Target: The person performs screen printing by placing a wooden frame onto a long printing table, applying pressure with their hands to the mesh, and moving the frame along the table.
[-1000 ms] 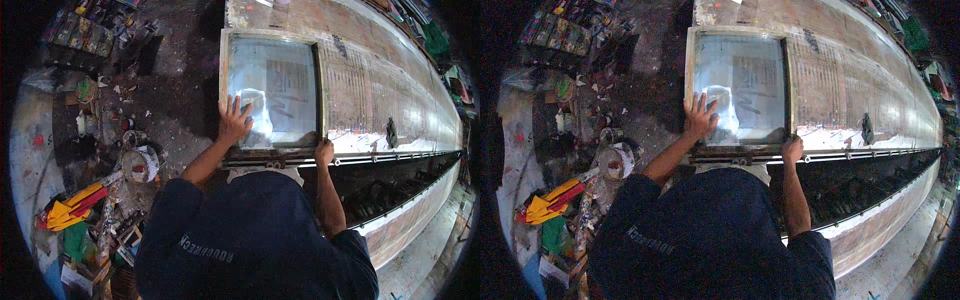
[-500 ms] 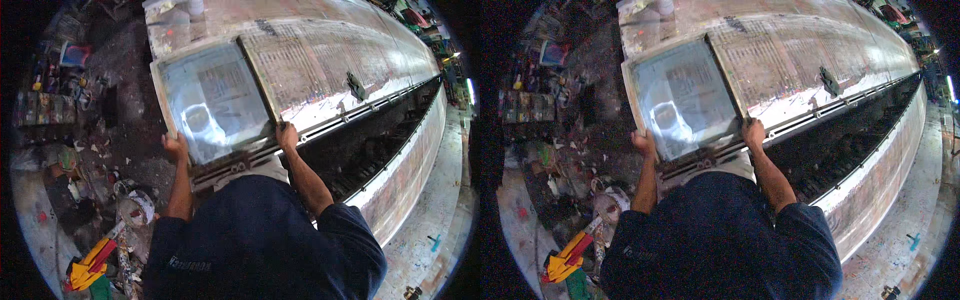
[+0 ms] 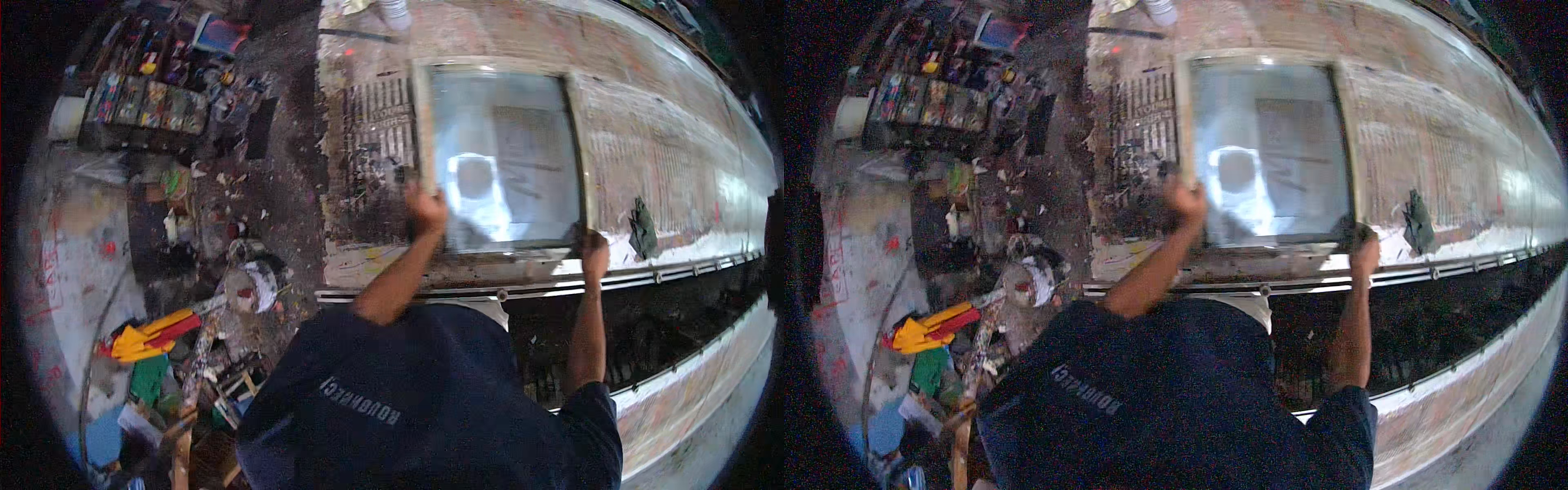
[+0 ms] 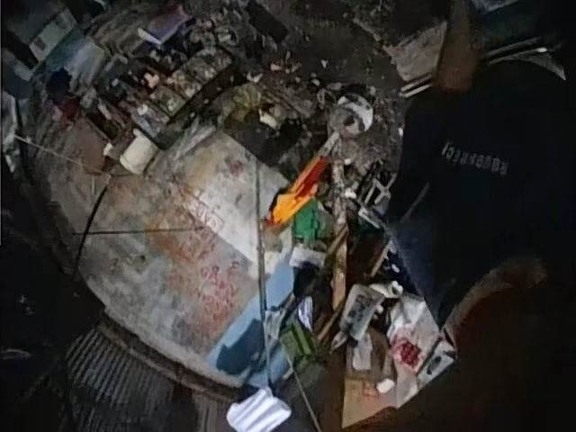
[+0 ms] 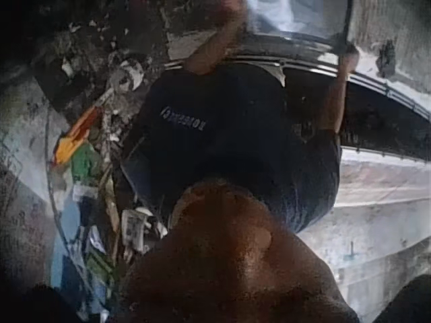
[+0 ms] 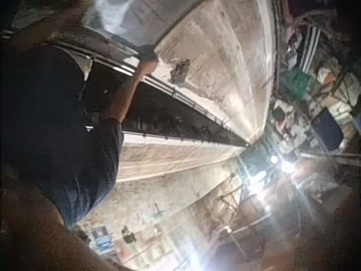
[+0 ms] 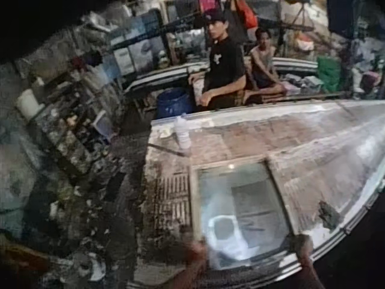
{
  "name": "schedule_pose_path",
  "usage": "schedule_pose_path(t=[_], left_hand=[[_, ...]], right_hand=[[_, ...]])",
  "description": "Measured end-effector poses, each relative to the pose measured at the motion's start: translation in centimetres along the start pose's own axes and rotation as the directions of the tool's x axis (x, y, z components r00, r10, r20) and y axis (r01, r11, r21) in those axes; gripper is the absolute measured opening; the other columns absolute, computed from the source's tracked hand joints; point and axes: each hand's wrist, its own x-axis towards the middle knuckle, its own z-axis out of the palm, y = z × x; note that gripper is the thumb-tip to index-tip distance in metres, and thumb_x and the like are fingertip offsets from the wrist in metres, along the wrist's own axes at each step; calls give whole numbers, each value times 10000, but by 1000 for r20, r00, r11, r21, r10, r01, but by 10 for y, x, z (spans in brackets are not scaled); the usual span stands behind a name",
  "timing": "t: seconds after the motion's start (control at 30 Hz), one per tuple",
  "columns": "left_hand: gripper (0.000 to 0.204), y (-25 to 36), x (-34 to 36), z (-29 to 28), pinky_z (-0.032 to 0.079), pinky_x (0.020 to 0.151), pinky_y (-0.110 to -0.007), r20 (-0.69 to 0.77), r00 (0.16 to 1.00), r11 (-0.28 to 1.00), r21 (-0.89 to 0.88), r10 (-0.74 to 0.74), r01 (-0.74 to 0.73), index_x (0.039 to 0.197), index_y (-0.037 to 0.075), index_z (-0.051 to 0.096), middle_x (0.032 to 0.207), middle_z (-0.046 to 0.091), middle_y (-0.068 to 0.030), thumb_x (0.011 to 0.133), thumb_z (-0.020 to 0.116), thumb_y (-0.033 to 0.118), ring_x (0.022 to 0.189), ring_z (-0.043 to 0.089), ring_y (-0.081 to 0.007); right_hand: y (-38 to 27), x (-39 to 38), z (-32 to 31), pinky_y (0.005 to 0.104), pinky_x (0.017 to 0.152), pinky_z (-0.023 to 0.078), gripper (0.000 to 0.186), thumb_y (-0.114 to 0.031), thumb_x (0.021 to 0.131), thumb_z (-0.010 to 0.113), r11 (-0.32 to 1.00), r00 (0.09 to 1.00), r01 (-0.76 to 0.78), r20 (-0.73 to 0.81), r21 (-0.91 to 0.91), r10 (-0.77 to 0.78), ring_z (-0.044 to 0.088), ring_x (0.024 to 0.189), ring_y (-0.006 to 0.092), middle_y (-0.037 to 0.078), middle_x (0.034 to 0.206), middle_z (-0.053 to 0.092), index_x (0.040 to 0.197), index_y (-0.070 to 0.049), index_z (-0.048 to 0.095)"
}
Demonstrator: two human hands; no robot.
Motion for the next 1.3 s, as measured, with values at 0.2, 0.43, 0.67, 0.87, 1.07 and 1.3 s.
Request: schedule_pose_path(t=[0.2,0.43,0.67,0.87,1.07,1.3], left_hand=[[601,59,-27,11,372,1065,-585,533,817,954,-61,-218,294,1299,-95,481,1400,433,-324,872,691,272,1288,424,-513],[507,-44,0,-40,432,935,-515,262,964,987,-138,-47,86,1261,23,523,1192,555,-203,860,737,247,1134,532,-397],[644,-229,66,-135,403,979,-579,-1,894,852,303,-447,426,1305,66,494,1299,550,-171,825,784,383,1151,546,-401],[665,-285,93,-139,374,1021,-644,359,698,784,336,-620,522,1309,110,505,1336,543,-156,836,769,496,1242,525,-396],[630,-294,109,-130,308,1084,-689,574,486,722,302,-659,623,1266,89,538,1302,589,-152,799,809,414,1268,539,-375],[685,-293,113,-131,275,1103,-703,611,490,729,223,-622,647,1306,41,483,1308,601,-181,805,805,381,1282,543,-381]], right_hand=[[40,19,-17,491,870,501,400,-379,943,637,993,995,-101,-2,-57,101,654,1037,400,190,1082,689,1169,-53,688],[-90,-32,32,510,971,471,597,-168,837,736,974,964,50,-243,-221,-105,557,1149,430,225,1274,573,1379,-21,534],[-316,-136,161,423,870,536,325,-103,894,660,809,943,158,155,567,-294,684,971,374,226,1071,701,1199,6,634],[-408,-151,250,418,851,533,277,-157,839,689,942,972,51,202,332,-124,702,919,363,208,943,724,1033,41,682],[-469,-163,273,506,934,483,394,-285,808,705,941,994,-102,-65,-322,85,647,989,384,235,1052,677,1080,-6,644],[-479,-154,269,480,882,537,393,-324,772,765,965,981,-187,21,-183,194,677,1018,408,223,1050,709,1047,-49,709]])
